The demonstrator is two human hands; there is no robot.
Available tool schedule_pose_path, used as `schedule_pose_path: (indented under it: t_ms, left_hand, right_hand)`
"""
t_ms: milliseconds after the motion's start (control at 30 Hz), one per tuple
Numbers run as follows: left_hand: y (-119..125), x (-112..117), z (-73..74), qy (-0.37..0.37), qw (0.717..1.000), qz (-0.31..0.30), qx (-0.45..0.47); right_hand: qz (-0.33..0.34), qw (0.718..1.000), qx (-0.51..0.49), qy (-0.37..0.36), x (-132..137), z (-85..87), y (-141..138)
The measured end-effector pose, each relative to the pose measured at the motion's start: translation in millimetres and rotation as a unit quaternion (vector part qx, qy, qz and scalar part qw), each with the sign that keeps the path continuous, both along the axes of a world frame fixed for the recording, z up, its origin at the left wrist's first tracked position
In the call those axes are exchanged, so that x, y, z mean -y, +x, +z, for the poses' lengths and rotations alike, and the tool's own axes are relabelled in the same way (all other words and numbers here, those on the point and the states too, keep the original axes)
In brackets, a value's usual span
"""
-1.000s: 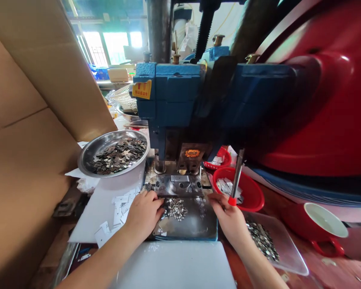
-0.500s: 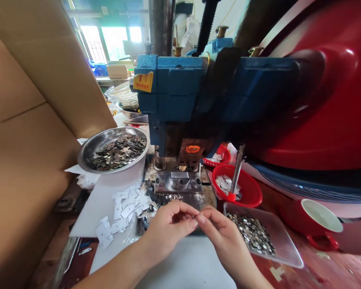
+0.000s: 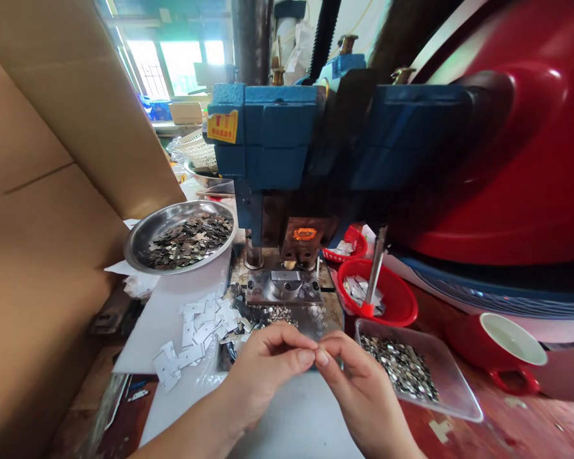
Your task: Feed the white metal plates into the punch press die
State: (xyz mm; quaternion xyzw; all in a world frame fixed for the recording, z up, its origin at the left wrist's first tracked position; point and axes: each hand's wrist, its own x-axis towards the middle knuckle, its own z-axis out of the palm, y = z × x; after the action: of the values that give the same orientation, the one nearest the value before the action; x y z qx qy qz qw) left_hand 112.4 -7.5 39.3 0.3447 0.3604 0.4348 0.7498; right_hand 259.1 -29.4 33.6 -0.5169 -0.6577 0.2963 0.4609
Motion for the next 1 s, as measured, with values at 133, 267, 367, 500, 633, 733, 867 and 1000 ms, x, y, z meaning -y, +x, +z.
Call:
schedule_pose_path:
  t_ms: [133, 267, 367, 500, 633, 733, 867, 1000]
  left_hand:
    - [-1.8, 0.5, -1.6, -0.024, 1.000, 0.003, 0.003]
    - [-3.0, 0.7, -2.8, -0.048, 0.999, 0.010, -0.005]
    - [-4.7, -0.2, -2.0, -0.050, 0.999, 0.003, -0.016]
    - [-7.2, -2.3, 0.4, -0.033, 0.998, -0.007, -0.044]
    - [-7.4, -4.2, 0.9, -0.034, 0.998, 0.003, -0.052]
    - [-7.2, -5.0, -0.8, -0.044, 0.998, 0.010, -0.045]
    - [-8.3, -5.7, -3.3, -0.041, 0.998, 0.002, -0.047]
    - [-10.0, -6.2, -3.0, -0.033, 0.998, -0.015, -0.058]
  right_hand:
    - [-0.014, 0.995, 0.052, 0.081, -0.8, 4.8, -2.1]
    - [-0.021, 0.993, 0.063, 0.096, -2.6, 6.0, -4.5]
    - [-0.008, 1.000, 0.024, 0.011, -3.1, 3.4, -5.0]
    - [0.014, 0.997, -0.026, -0.067, -4.0, -0.6, -5.0]
    - [0.006, 0.999, -0.010, -0.052, -5.8, -1.6, -5.3]
    - [-0.012, 0.999, 0.042, 0.009, -6.5, -0.8, -5.4]
    - [-0.011, 0.998, 0.063, 0.018, -8.1, 0.1, -5.6]
    - [0.007, 0.998, 0.027, -0.061, -9.7, 0.2, -5.9]
